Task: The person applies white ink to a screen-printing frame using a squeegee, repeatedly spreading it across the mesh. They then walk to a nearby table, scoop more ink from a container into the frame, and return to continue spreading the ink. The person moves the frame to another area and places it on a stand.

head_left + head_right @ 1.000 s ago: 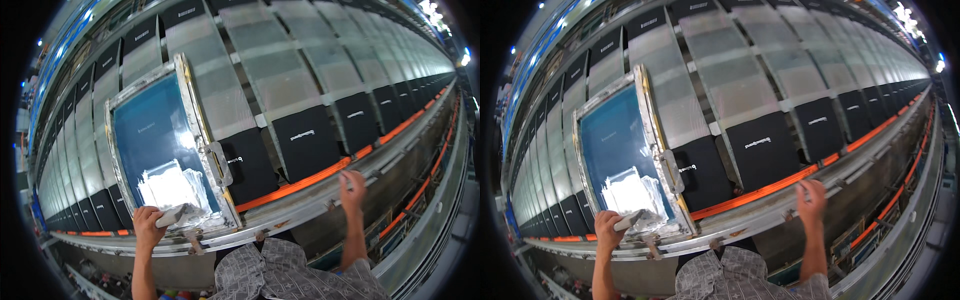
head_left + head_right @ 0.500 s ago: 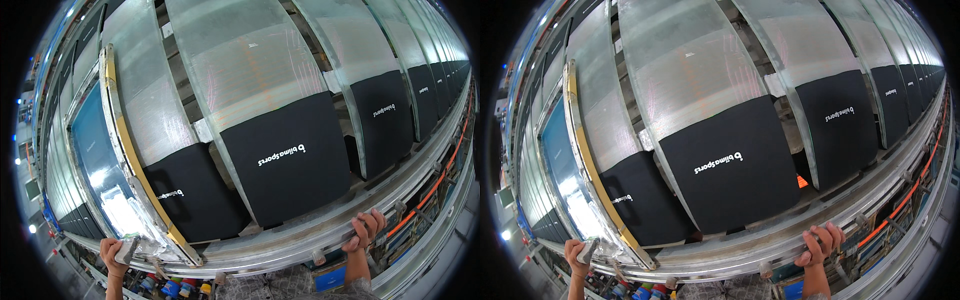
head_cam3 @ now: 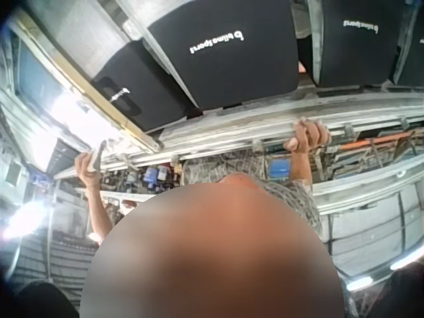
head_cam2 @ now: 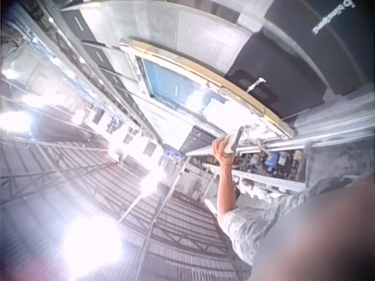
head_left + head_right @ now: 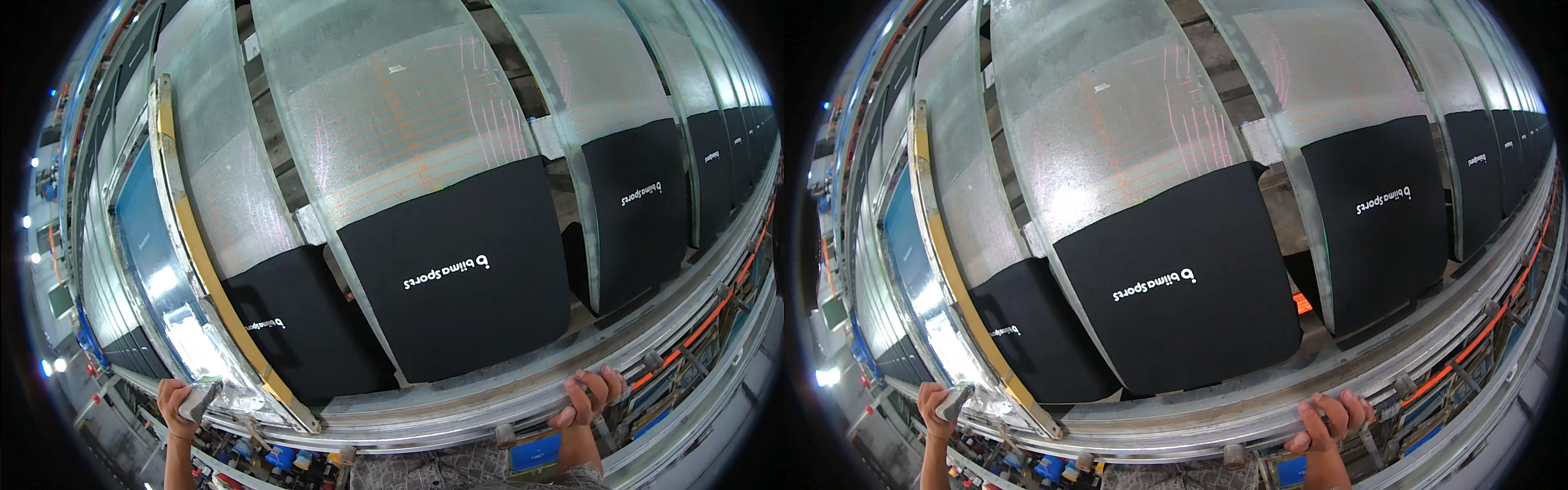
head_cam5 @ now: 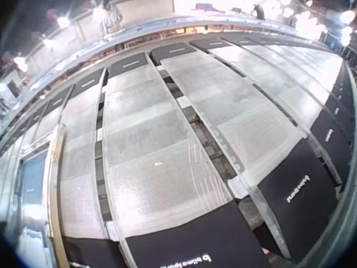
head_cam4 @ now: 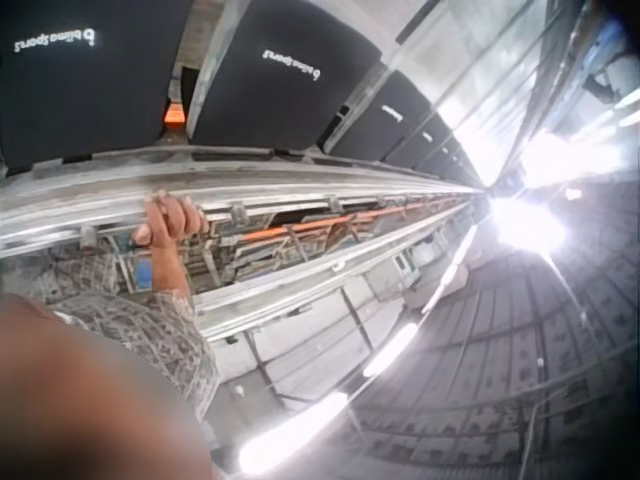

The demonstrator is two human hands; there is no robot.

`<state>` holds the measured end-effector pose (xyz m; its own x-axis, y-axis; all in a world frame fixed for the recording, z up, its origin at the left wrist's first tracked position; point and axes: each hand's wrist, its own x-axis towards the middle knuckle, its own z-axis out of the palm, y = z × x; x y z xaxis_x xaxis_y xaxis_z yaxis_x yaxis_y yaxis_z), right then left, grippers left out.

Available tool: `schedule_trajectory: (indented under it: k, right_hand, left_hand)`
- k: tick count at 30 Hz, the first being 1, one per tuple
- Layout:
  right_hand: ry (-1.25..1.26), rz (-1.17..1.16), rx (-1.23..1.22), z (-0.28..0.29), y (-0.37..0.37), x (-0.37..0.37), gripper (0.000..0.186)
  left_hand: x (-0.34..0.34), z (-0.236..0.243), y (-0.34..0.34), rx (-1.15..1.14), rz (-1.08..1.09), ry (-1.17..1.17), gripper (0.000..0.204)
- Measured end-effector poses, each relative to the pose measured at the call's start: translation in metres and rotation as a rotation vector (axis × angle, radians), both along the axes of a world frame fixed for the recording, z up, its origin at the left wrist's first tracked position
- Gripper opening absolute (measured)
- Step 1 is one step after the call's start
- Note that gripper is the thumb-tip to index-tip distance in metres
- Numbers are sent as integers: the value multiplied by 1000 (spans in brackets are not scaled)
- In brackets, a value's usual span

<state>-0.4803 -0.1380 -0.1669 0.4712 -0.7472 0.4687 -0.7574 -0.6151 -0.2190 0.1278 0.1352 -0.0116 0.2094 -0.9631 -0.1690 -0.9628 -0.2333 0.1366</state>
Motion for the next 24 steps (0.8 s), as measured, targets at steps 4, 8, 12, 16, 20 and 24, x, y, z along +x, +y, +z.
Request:
schedule_trajectory:
  k: [4, 8, 12, 16, 20, 24]
  right_hand:
    - [6, 5, 10, 0, -1, -1, 40]
    - [11, 43, -28, 1, -5, 0, 39]
    - [18, 80, -43, 1, -6, -4, 38]
    - [33, 67, -39, 1, -4, -3, 38]
    - [38, 57, -53, 0, -3, -4, 39]
    - [77, 52, -29, 6, -5, -1, 39]
  left_hand:
    - [0, 1, 0, 14, 0, 1, 25]
    - [0, 1, 0, 18, 0, -20, 26]
    - [1, 0, 4, 14, 4, -24, 26]
    - [1, 0, 1, 17, 6, -20, 25]
    - [2, 0, 4, 16, 3, -36, 25]
    - [3, -1, 7, 0, -11, -30, 26]
